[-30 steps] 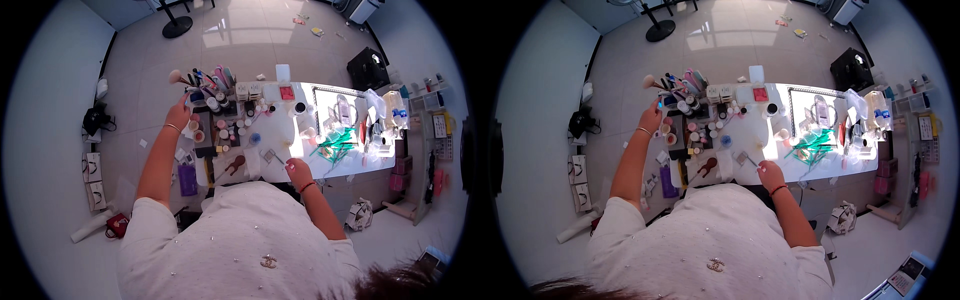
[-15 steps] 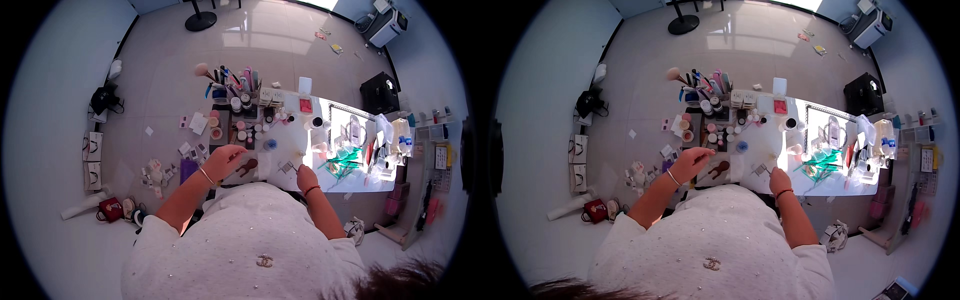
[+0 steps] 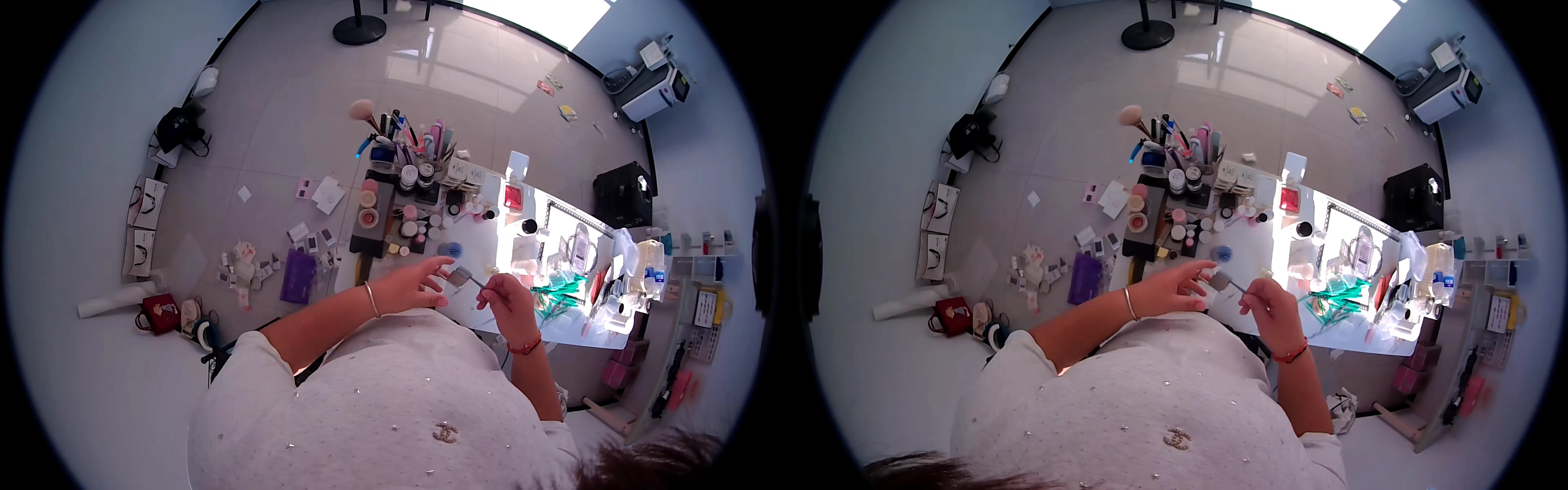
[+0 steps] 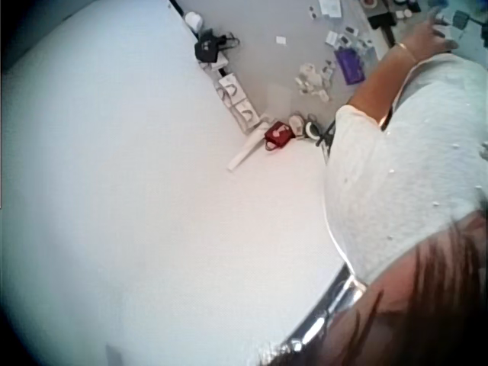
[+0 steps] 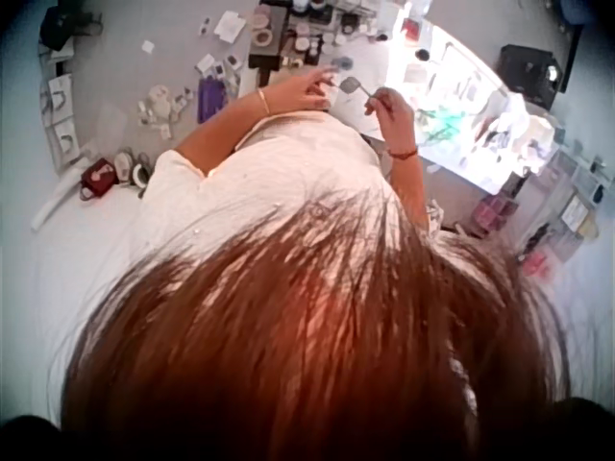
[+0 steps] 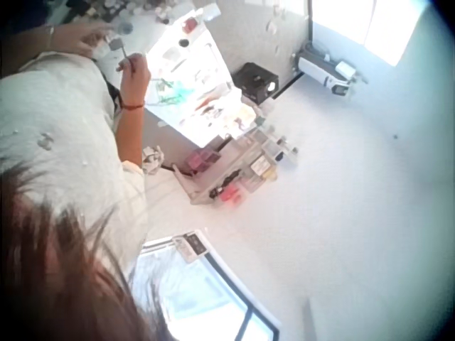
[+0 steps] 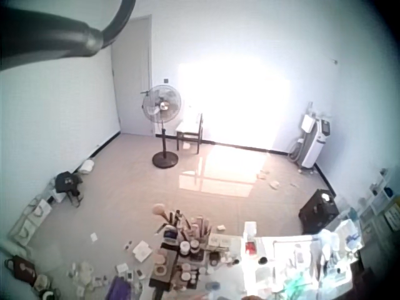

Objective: The person organizes various cosmetic and craft supplies on a white table. They pick up and inspect items such as makeup brushes, a comb, a small container, and a plastic box, moving them around the workspace. The person handles the items one at a time, occasionally placing them into a container or repositioning them on the table.

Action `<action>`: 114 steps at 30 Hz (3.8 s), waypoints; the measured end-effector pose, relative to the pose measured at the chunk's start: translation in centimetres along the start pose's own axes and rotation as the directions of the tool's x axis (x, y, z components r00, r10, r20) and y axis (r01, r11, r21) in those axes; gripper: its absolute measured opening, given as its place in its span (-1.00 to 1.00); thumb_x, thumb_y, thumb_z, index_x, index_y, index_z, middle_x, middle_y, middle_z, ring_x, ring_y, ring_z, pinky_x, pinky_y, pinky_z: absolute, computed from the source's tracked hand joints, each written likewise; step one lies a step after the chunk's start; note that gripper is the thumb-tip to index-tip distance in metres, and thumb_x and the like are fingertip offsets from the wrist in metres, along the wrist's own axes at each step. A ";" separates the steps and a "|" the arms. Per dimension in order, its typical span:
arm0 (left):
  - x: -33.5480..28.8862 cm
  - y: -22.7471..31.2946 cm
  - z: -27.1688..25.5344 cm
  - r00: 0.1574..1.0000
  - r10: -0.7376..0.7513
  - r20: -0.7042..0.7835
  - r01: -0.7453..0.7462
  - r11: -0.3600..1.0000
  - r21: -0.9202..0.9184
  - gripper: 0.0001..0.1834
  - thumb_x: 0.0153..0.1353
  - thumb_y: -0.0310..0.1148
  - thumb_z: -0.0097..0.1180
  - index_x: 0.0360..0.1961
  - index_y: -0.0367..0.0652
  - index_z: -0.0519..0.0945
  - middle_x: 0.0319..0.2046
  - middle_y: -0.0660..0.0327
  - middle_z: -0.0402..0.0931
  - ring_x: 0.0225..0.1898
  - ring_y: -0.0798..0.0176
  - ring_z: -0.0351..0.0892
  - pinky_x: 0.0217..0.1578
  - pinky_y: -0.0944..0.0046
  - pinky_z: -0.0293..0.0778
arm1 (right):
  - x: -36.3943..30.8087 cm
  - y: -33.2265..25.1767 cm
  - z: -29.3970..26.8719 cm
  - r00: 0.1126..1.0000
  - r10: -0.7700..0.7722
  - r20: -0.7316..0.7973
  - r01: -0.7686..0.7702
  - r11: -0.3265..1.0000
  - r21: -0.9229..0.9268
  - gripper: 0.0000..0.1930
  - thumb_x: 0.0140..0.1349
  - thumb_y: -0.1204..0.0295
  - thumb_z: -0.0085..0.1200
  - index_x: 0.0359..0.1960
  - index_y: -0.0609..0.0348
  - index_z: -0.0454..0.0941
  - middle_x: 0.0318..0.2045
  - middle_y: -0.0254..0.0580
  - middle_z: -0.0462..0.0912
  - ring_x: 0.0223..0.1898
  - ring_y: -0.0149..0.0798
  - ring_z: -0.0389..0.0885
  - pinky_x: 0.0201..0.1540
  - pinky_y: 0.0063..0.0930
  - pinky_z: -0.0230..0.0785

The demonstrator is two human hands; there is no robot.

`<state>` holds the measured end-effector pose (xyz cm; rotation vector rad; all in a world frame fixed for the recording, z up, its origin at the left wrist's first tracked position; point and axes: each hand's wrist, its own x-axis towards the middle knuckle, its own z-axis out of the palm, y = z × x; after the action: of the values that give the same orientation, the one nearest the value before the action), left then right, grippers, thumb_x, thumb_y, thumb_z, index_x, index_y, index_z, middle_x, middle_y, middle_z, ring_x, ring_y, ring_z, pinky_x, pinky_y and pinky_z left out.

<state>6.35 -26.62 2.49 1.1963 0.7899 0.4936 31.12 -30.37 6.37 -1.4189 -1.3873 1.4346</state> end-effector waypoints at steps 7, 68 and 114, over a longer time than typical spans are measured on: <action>-0.2 1.4 -3.3 0.987 0.123 -0.104 -0.139 0.977 -0.159 -0.73 0.17 -0.55 0.22 -0.10 -0.36 0.53 -0.31 0.17 0.60 -0.29 0.35 0.62 -0.23 0.38 0.54 | 0.8 -1.6 1.5 0.968 -0.249 0.012 0.248 0.968 0.049 -0.74 0.30 0.62 -0.01 0.02 0.30 0.41 -0.18 -0.13 0.61 -0.22 -0.35 0.64 -0.18 -0.54 0.47; 10.6 -4.0 -24.4 0.857 0.087 -0.507 0.392 0.528 0.754 -0.69 0.03 -0.19 0.28 -0.26 -0.14 0.65 -0.27 -0.01 0.63 -0.16 -0.08 0.60 -0.11 0.06 0.49 | -3.0 7.3 -2.5 0.987 0.127 -0.102 -0.129 0.992 -0.011 -0.73 0.29 0.48 0.04 -0.01 0.28 0.44 -0.25 -0.13 0.64 -0.26 -0.36 0.62 -0.19 -0.53 0.46; 7.5 -12.0 7.9 0.992 0.007 -0.124 0.103 0.507 0.856 -0.65 0.06 -0.34 0.24 -0.08 -0.12 0.59 -0.08 0.03 0.55 -0.03 -0.03 0.54 0.02 0.11 0.45 | -14.5 28.4 -26.6 0.692 0.148 -0.707 -0.530 0.768 -0.359 -0.68 -0.01 0.39 0.29 -0.17 0.10 0.57 -0.18 -0.05 0.57 -0.14 -0.03 0.58 -0.06 -0.24 0.45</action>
<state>16.51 -29.94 -9.71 2.0952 1.2366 0.0686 65.14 -44.13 -13.00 -2.3895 -1.1063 0.5892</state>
